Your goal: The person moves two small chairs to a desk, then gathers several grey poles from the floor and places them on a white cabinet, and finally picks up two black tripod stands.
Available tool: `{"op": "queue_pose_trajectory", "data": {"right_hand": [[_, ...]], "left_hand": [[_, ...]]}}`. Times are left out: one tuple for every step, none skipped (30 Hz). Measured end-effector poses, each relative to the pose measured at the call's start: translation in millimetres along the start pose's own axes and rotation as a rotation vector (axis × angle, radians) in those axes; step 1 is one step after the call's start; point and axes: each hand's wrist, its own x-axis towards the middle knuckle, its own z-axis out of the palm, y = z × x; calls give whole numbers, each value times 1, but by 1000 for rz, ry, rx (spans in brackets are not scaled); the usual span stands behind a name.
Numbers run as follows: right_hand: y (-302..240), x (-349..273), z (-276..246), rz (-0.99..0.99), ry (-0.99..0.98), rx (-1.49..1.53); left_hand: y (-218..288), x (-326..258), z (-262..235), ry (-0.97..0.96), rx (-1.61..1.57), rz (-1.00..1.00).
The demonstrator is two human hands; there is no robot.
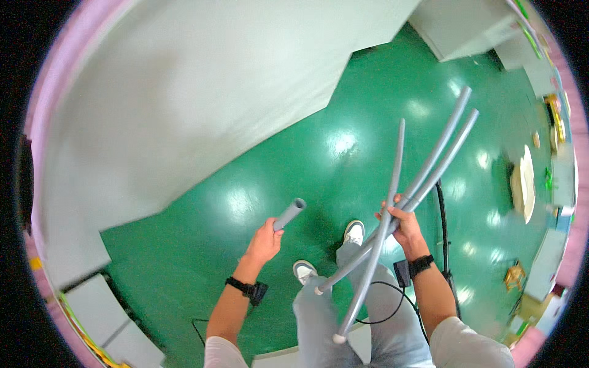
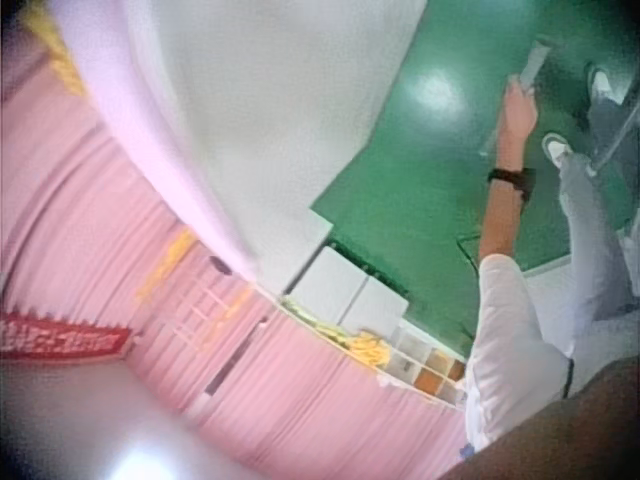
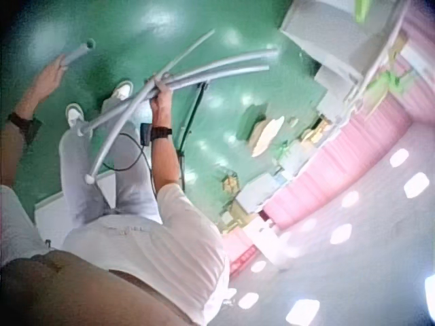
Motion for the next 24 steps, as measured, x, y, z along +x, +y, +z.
{"op": "queue_pose_trajectory", "data": {"right_hand": [[-21,-15,9,-21,7,18],[-39,-32,15,-53,-1,55],[-61,-54,21,-84,17,82],[-79,-71,28,-115,5,109],[-97,-90,28,-145,-4,130],[-122,-108,34,-162,-10,163],[-146,-125,39,-186,-21,171],[-169,-145,36,-241,-8,187],[-190,-154,33,-309,-3,204],[-211,-161,22,-351,28,203],[-226,-177,10,-381,70,205],[-254,-193,3,-401,99,241],[-272,-208,-8,-441,123,275],[-297,-216,-24,-509,140,278],[-331,-220,-42,-597,159,272],[-321,-234,-57,-660,211,300],[-312,-236,-61,-696,242,325],[-302,-243,-68,-719,301,367],[-306,-251,-81,-743,355,394],[-325,-248,-109,-816,393,430],[-331,-253,-120,-830,429,437],[-341,-262,-132,-867,457,467],[-376,-275,-159,-927,479,485],[-398,-295,-184,-952,503,487]], "left_hand": [[35,-2,-25,32,-96,-76],[69,-5,-48,101,-188,-29],[100,-17,-64,76,-160,11],[125,-22,-83,130,-281,12],[153,-30,-96,177,-410,8],[188,-33,-119,161,-418,39],[215,-32,-131,137,-389,92],[239,-37,-138,162,-450,88],[261,-32,-146,194,-509,96],[290,-20,-149,155,-497,150],[317,-15,-154,161,-572,167],[343,-11,-165,160,-644,180],[367,-5,-171,122,-628,222],[393,11,-172,123,-636,238],[425,41,-169,123,-656,270],[424,47,-164,83,-610,313],[418,65,-165,43,-601,350],[409,74,-168,52,-506,311],[414,82,-167,68,-421,273],[459,97,-165,49,-379,350],[491,107,-174,39,-320,416],[507,119,-175,28,-329,478],[547,136,-163,25,-356,557],[589,142,-154,1,-365,580]]}}
